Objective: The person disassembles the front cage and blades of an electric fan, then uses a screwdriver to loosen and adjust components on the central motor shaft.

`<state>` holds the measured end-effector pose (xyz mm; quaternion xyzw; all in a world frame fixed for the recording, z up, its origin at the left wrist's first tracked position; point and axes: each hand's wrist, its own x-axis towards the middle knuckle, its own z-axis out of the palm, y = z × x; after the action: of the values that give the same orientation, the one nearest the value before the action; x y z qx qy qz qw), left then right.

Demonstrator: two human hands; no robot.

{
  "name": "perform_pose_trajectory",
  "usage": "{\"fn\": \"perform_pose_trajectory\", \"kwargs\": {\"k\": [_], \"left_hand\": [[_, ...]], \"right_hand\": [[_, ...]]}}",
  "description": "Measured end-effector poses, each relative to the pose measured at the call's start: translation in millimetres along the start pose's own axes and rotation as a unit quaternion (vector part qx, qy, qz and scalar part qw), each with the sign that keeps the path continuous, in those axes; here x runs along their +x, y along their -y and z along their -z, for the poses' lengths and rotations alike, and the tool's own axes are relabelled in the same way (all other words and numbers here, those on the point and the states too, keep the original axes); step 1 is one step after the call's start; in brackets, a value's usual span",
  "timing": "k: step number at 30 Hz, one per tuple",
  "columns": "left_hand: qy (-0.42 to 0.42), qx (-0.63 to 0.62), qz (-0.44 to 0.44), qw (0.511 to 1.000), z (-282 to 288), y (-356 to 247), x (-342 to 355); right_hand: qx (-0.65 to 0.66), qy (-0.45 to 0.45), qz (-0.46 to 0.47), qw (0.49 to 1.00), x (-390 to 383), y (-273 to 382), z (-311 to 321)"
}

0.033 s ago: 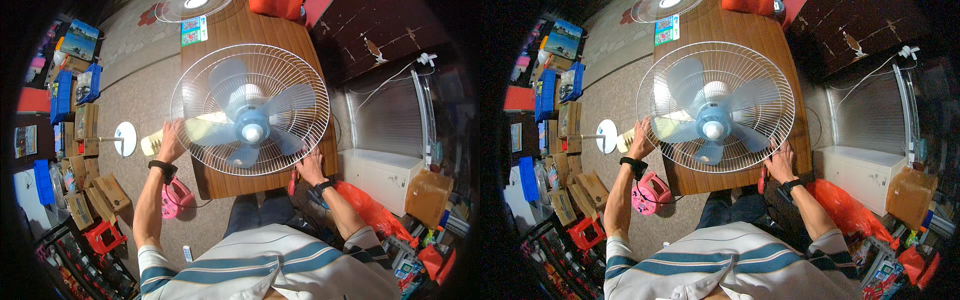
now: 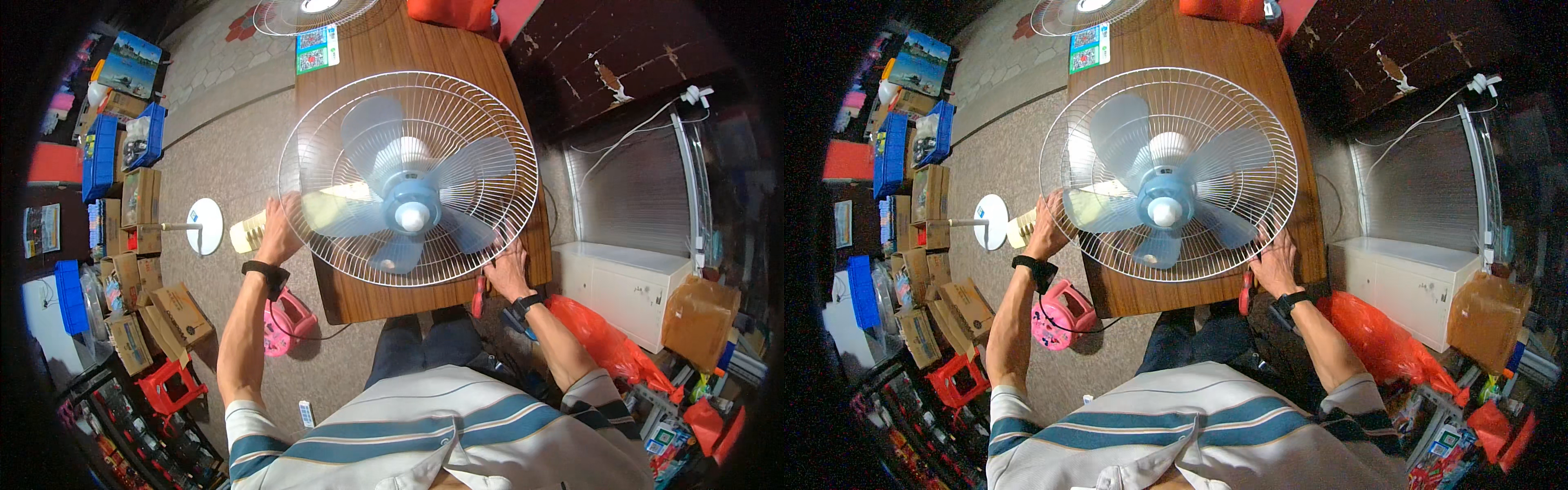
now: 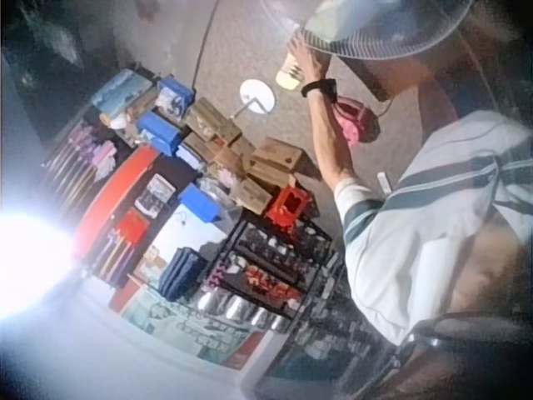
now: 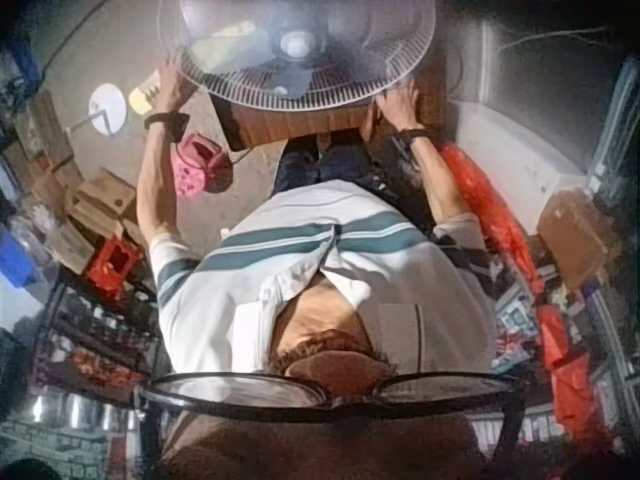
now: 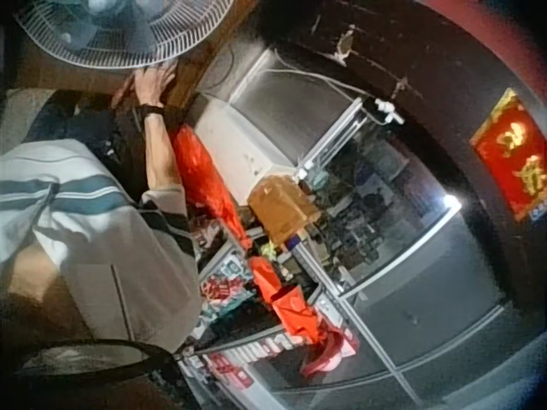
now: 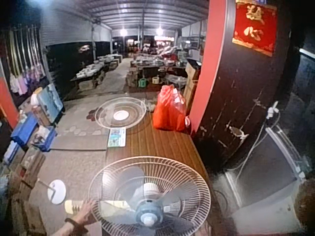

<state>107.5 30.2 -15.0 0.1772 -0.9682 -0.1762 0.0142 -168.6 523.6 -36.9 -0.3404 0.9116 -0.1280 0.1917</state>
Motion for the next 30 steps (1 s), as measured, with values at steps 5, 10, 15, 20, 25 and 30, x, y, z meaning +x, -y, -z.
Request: {"fn": "perform_pose_trajectory", "kwargs": {"k": [5, 10, 15, 20, 25, 30], "left_hand": [[-0.014, 0.000, -0.008, 1.000, -2, -1, -10], [-0.011, 0.005, -0.020, 1.000, 1, 0, -9], [0.020, 0.000, -0.009, 1.000, 4, -4, -7], [0.021, 0.016, -0.008, 1.000, 9, -24, -6], [0.020, 0.127, 0.088, 0.988, 18, -50, -24], [-0.256, 0.037, 0.187, 0.948, 22, -71, -100]], "right_hand": [[0.025, -0.034, 0.000, 0.999, 0, -12, -3], [0.018, -0.063, 0.012, 0.998, 2, -18, -1], [-0.005, -0.083, 0.028, 0.996, 6, -31, -9], [0.003, -0.069, 0.053, 0.996, 9, -38, -2], [0.073, -0.032, 0.049, 0.996, 3, -40, 36], [0.232, -0.044, -0.017, 0.971, -17, -59, 101]]}}
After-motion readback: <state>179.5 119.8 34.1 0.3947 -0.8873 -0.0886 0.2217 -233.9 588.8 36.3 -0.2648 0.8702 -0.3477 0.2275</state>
